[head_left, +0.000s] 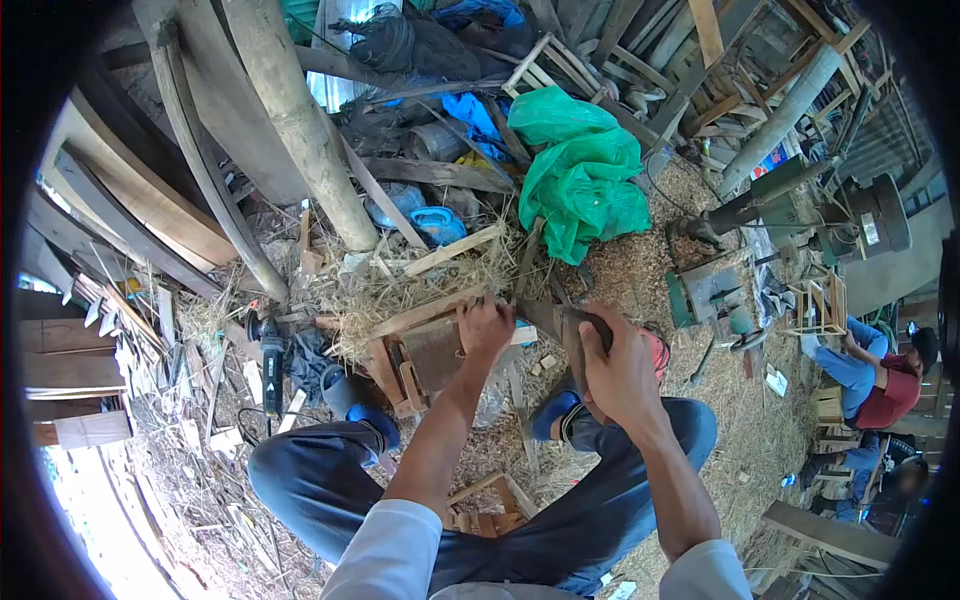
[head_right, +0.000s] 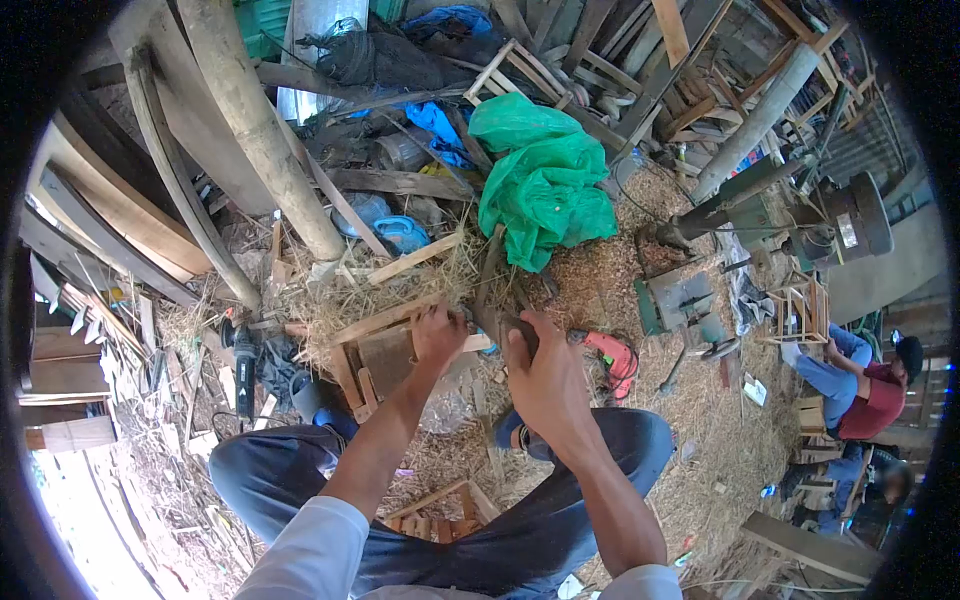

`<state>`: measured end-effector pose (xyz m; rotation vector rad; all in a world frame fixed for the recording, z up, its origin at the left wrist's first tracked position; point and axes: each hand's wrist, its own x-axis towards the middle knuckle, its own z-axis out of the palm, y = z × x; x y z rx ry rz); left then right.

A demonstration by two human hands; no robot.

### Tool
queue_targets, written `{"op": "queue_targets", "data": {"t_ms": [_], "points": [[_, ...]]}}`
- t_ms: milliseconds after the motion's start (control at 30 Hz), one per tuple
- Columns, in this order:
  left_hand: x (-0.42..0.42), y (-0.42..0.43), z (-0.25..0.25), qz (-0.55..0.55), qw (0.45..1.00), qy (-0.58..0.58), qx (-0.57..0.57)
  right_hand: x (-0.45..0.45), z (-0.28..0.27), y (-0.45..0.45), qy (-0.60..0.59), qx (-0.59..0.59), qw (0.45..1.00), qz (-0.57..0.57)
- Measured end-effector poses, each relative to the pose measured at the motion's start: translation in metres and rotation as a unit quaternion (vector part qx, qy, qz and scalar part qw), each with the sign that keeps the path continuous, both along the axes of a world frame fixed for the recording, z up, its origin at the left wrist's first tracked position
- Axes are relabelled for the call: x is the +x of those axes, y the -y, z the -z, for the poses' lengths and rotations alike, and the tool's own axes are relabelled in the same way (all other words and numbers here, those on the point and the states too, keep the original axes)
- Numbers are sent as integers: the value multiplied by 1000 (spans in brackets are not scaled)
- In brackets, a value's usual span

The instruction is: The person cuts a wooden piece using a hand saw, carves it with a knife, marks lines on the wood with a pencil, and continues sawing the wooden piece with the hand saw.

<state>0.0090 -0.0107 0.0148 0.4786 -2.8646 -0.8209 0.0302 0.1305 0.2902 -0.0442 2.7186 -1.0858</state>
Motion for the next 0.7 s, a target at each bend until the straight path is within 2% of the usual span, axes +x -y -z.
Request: {"op": "queue_targets", "data": {"t_ms": [133,300,500,567,700], "points": [[-2,1,-2,16,999,45,18,6,4,0,1,-18,1000,1],[-1,1,-3,9,999,25,23,9,-12,6,-19,13,1000,-18],[2,3,-8,19,1000,18,10,1,-16,10,15,24,999,-18],[3,1,-8,23,1000,5,5,-15,-6,13,-63,47,994,-82],[8,-4,-9,8,1000,-5,-15,-59,32,27,-32,91,982,-160]]}}
